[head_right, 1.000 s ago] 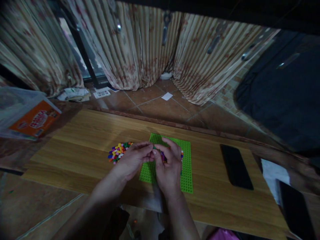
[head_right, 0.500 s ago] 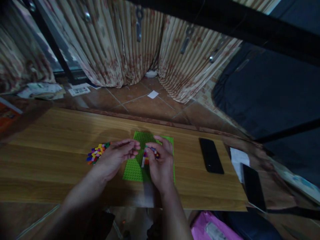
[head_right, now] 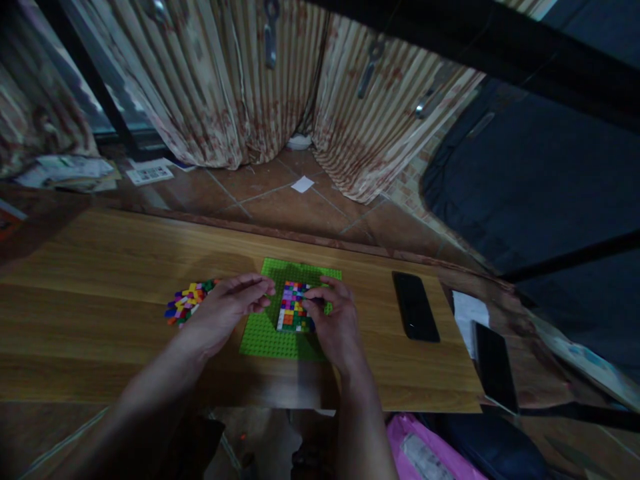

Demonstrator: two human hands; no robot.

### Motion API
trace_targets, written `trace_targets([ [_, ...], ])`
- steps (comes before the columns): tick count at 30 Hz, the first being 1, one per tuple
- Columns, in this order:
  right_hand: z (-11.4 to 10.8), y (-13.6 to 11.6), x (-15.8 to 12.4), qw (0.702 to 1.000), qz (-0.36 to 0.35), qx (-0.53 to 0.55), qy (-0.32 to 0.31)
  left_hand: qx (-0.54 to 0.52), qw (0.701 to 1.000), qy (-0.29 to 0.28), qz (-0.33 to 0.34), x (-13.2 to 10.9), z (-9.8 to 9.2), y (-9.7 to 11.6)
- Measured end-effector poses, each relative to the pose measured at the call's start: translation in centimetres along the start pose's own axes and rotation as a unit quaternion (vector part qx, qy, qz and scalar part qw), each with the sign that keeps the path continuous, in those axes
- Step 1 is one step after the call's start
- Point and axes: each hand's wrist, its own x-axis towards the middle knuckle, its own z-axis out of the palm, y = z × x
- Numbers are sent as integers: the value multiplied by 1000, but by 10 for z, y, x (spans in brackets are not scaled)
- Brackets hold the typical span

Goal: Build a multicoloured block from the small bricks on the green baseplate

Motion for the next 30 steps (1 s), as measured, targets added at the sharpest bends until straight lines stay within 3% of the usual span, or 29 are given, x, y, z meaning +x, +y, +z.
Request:
trace_targets([
  [7, 4, 5, 5, 996, 48, 76, 8, 15, 1000, -8, 9, 3, 0, -3],
  [15, 5, -2, 5, 973, 179, 143, -15, 78, 996, -27, 45, 10, -4, -14],
  [30, 5, 1, 5, 973, 161, 166, -17, 125, 989, -50, 68, 10, -2, -21],
])
